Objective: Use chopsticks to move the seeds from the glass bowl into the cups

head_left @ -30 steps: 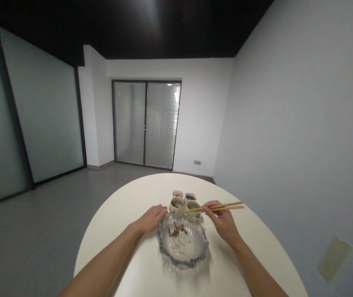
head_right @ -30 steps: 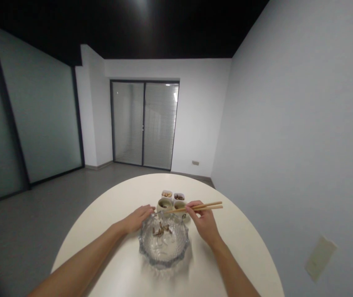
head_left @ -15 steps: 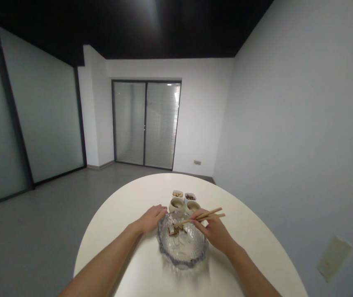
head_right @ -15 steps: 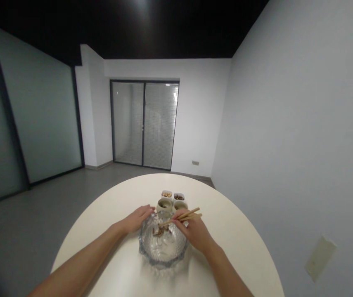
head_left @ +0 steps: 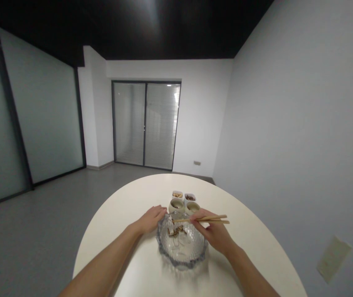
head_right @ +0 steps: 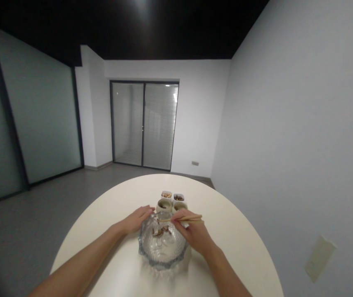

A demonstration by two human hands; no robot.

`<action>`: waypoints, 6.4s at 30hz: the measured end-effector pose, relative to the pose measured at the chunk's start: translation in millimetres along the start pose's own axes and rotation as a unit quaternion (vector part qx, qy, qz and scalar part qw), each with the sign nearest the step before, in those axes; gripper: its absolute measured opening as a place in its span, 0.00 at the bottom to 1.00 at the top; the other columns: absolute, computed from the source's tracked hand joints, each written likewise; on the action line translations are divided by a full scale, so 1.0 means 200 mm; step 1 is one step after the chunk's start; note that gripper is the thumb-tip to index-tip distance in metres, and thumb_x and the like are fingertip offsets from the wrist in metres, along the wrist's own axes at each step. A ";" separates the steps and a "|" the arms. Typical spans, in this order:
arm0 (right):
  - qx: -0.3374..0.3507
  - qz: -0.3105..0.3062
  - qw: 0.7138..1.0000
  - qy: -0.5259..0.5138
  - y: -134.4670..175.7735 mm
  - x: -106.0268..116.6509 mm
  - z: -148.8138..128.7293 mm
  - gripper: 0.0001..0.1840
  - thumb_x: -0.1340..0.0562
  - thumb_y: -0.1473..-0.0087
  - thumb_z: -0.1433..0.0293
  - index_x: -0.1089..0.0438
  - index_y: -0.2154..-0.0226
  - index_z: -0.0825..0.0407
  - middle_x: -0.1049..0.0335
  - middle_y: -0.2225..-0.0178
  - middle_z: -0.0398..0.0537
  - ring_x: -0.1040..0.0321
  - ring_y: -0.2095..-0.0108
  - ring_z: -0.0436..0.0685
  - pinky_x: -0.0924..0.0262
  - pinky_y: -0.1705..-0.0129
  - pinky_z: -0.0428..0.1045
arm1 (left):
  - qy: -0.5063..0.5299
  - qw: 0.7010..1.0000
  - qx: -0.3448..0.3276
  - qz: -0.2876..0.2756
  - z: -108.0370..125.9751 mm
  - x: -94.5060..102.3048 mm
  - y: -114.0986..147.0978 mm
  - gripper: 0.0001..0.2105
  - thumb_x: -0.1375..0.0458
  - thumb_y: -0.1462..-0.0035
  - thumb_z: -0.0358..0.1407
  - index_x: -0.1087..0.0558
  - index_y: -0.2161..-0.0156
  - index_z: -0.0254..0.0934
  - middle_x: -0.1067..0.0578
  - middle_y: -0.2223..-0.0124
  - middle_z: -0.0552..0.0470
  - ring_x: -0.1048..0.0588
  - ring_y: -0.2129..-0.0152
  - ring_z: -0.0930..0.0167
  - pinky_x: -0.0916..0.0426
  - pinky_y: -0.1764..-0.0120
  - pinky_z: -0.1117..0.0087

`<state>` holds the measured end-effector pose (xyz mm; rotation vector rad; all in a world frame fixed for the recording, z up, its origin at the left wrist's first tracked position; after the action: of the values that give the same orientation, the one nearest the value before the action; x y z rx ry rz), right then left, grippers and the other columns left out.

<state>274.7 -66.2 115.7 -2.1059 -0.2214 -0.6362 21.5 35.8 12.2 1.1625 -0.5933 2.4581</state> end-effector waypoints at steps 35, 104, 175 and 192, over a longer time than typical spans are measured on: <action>-0.119 0.237 0.964 0.033 0.06 0.08 0.45 0.24 0.34 0.39 0.46 0.19 0.64 0.49 0.18 0.63 0.52 0.21 0.62 0.63 0.26 0.63 0.55 | -0.016 0.999 -0.034 0.010 0.00 0.00 0.00 0.31 0.65 0.24 0.53 0.24 0.41 0.40 0.25 0.37 0.45 0.30 0.40 0.59 0.42 0.34 0.58; -0.087 -0.051 0.993 0.064 0.03 0.08 0.10 0.16 0.36 0.34 0.55 0.22 0.68 0.47 0.23 0.72 0.45 0.28 0.72 0.56 0.37 0.69 0.48 | 0.007 1.000 -0.014 0.014 0.04 0.02 0.02 0.28 0.61 0.24 0.50 0.26 0.39 0.38 0.25 0.36 0.43 0.31 0.39 0.58 0.43 0.33 0.56; -0.175 0.058 0.983 -0.008 0.03 0.12 0.19 0.30 0.39 0.39 0.45 0.38 0.81 0.48 0.39 0.83 0.41 0.42 0.79 0.53 0.46 0.75 0.47 | -0.005 1.000 -0.004 0.005 0.00 0.00 0.01 0.29 0.62 0.25 0.51 0.25 0.40 0.39 0.26 0.35 0.45 0.32 0.38 0.57 0.45 0.32 0.54; -0.176 -0.021 0.984 -0.009 0.04 0.09 0.20 0.25 0.37 0.39 0.49 0.32 0.79 0.48 0.34 0.83 0.41 0.38 0.80 0.54 0.43 0.77 0.47 | -0.001 1.000 -0.005 0.002 0.03 0.02 0.02 0.29 0.62 0.24 0.52 0.25 0.39 0.39 0.26 0.35 0.43 0.32 0.37 0.56 0.46 0.32 0.53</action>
<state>308.1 -41.1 100.8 -2.4527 -0.1728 -0.7246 21.1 30.5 17.9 1.1624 -0.6077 2.4547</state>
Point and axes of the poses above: each hand's wrist, its own y-axis away from the middle knuckle, its own x-axis out of the back of the hand, z = x × y, the point moved 4 cm from there along -y, towards the middle knuckle
